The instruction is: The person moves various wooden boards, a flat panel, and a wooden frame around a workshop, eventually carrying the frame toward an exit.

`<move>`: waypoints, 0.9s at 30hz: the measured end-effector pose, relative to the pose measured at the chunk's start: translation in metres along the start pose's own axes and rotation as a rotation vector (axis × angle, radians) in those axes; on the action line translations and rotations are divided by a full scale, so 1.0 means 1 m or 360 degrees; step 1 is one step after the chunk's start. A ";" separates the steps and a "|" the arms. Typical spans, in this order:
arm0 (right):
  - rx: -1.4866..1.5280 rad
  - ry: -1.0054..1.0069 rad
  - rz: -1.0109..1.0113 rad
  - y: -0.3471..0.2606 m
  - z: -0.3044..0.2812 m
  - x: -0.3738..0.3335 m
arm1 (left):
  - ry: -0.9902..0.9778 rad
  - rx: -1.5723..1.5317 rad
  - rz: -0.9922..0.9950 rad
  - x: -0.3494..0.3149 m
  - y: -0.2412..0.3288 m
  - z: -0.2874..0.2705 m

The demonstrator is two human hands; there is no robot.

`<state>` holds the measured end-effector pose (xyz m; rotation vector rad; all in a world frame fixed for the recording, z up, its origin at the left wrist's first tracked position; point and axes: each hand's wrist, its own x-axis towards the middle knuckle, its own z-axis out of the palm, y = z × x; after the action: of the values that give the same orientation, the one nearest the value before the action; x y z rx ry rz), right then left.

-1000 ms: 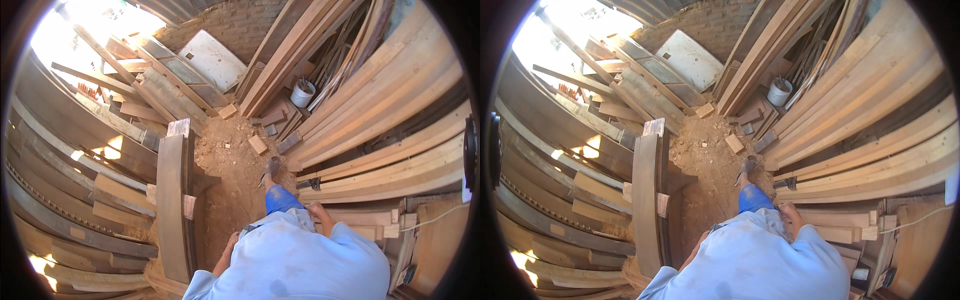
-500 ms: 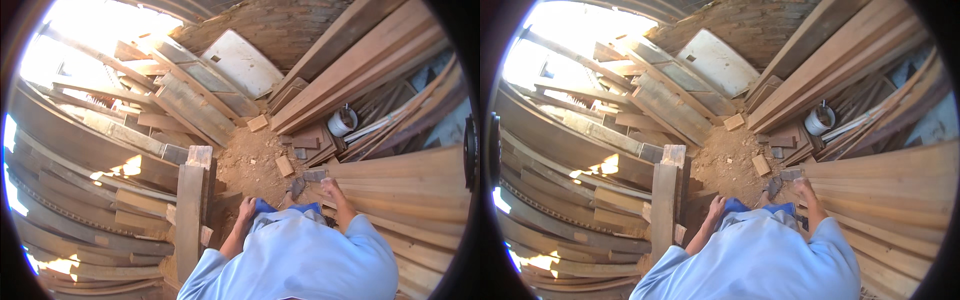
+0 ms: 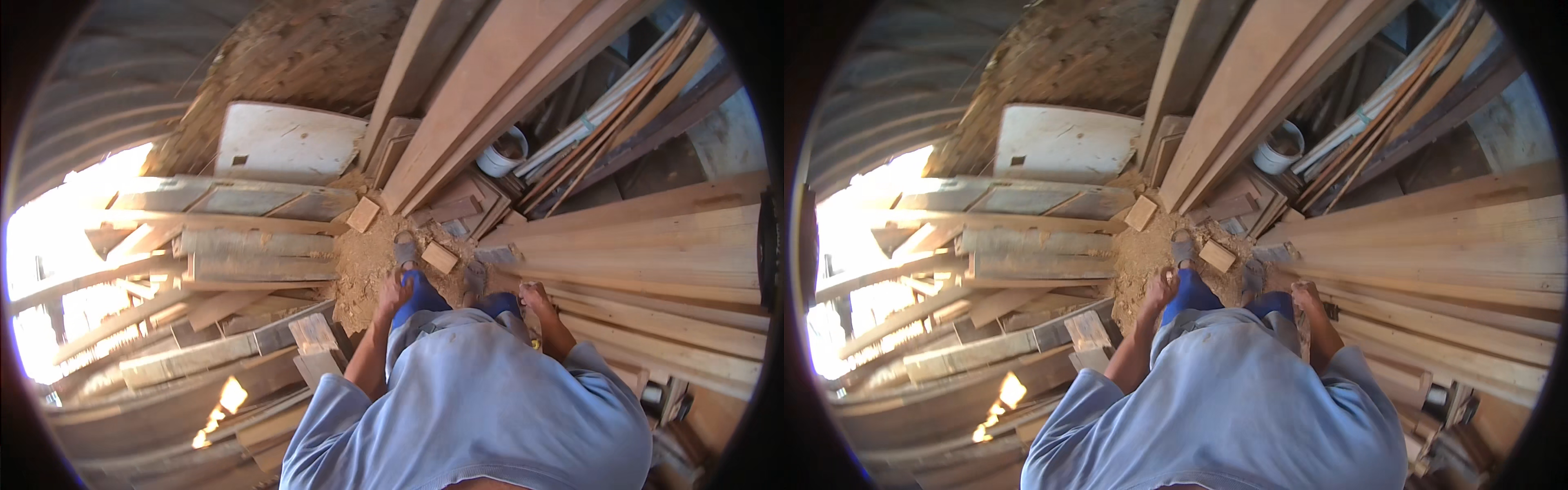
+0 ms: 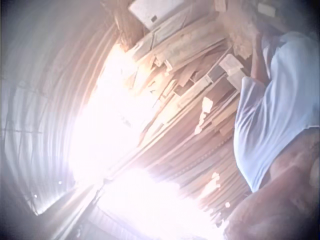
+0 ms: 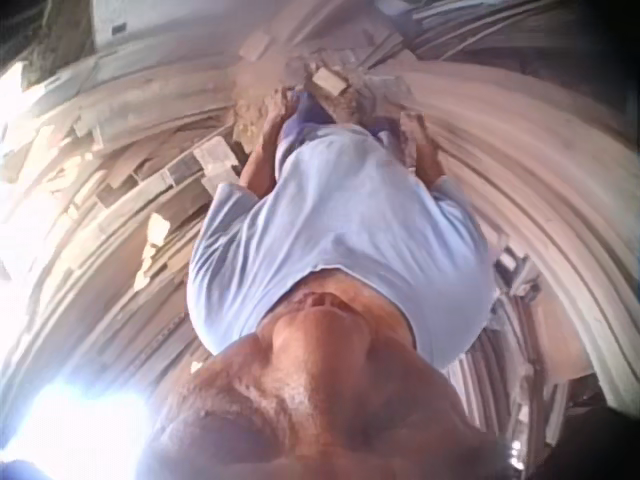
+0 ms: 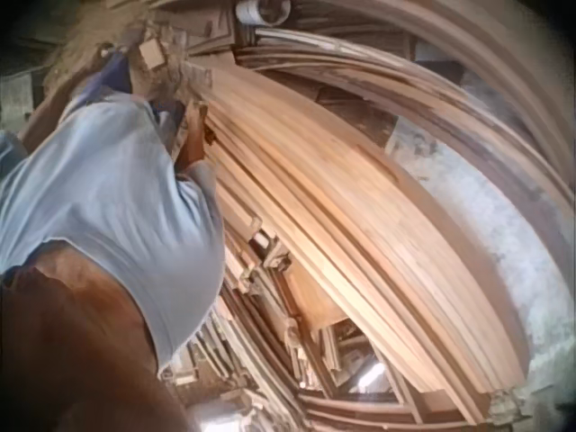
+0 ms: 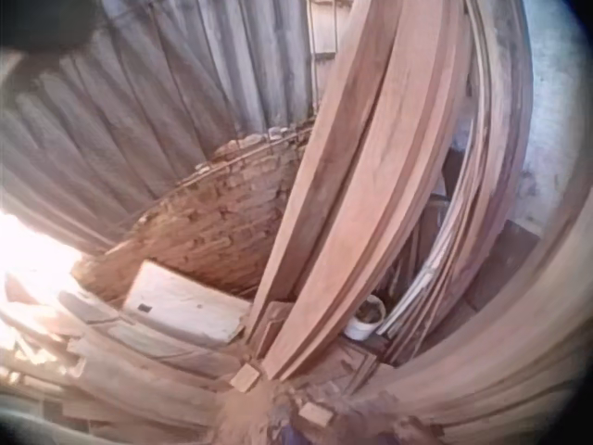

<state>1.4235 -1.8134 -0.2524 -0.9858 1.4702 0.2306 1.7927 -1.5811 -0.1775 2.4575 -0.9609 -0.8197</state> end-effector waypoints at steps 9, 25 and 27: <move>0.1172 -0.0166 0.0092 -0.040 0.073 -0.016 | 0.0448 0.0215 0.1089 0.237 0.211 -0.138; 0.1196 -0.0030 -0.0015 -0.205 0.007 0.149 | 0.1209 0.0224 0.1314 0.337 0.379 -0.039; 0.1179 0.0047 0.0045 -0.223 -0.011 0.184 | 0.1244 0.0255 0.1284 0.340 0.382 -0.032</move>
<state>1.5955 -2.0352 -0.3232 -0.3661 1.4290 -0.2995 1.8302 -2.0824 -0.0809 1.9050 -1.5018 0.4591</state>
